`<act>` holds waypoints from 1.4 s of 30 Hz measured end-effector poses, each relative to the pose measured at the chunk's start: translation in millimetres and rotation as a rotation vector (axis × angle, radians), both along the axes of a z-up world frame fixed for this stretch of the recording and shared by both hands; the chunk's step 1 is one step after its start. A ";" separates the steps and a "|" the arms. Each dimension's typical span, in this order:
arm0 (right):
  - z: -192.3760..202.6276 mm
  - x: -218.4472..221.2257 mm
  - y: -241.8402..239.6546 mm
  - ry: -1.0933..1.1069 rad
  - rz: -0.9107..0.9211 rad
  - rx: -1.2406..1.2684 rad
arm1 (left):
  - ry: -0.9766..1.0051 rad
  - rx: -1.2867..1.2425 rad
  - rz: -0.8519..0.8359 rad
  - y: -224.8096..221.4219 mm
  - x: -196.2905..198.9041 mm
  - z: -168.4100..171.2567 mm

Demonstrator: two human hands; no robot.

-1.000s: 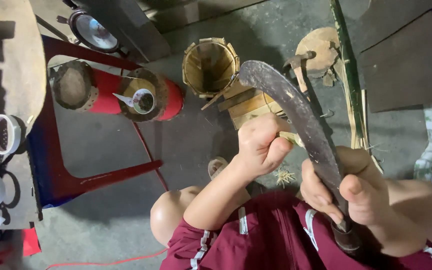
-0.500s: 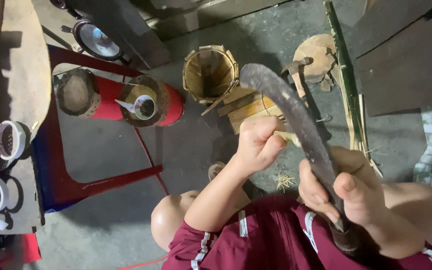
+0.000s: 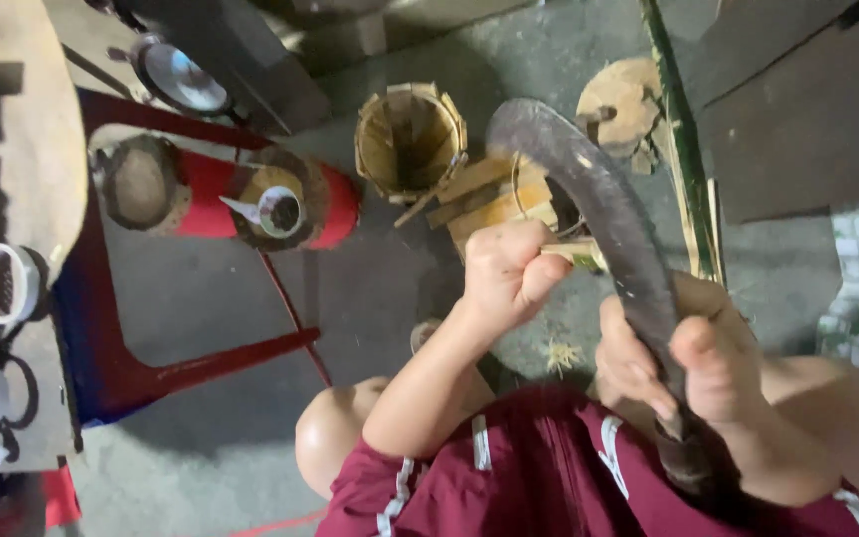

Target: Shaping and smoothing thin strips of wood or bamboo using a curved hand blade while sitting on the floor.

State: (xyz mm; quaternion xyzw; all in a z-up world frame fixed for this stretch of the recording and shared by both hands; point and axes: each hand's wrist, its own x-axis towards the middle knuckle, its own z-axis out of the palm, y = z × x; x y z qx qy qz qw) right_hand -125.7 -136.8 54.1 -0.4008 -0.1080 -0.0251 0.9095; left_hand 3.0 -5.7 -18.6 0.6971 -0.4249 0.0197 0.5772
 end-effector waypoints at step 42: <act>-13.3 -11.1 -0.7 0.113 0.031 0.218 | 0.060 -0.154 0.026 -11.8 -24.6 57.0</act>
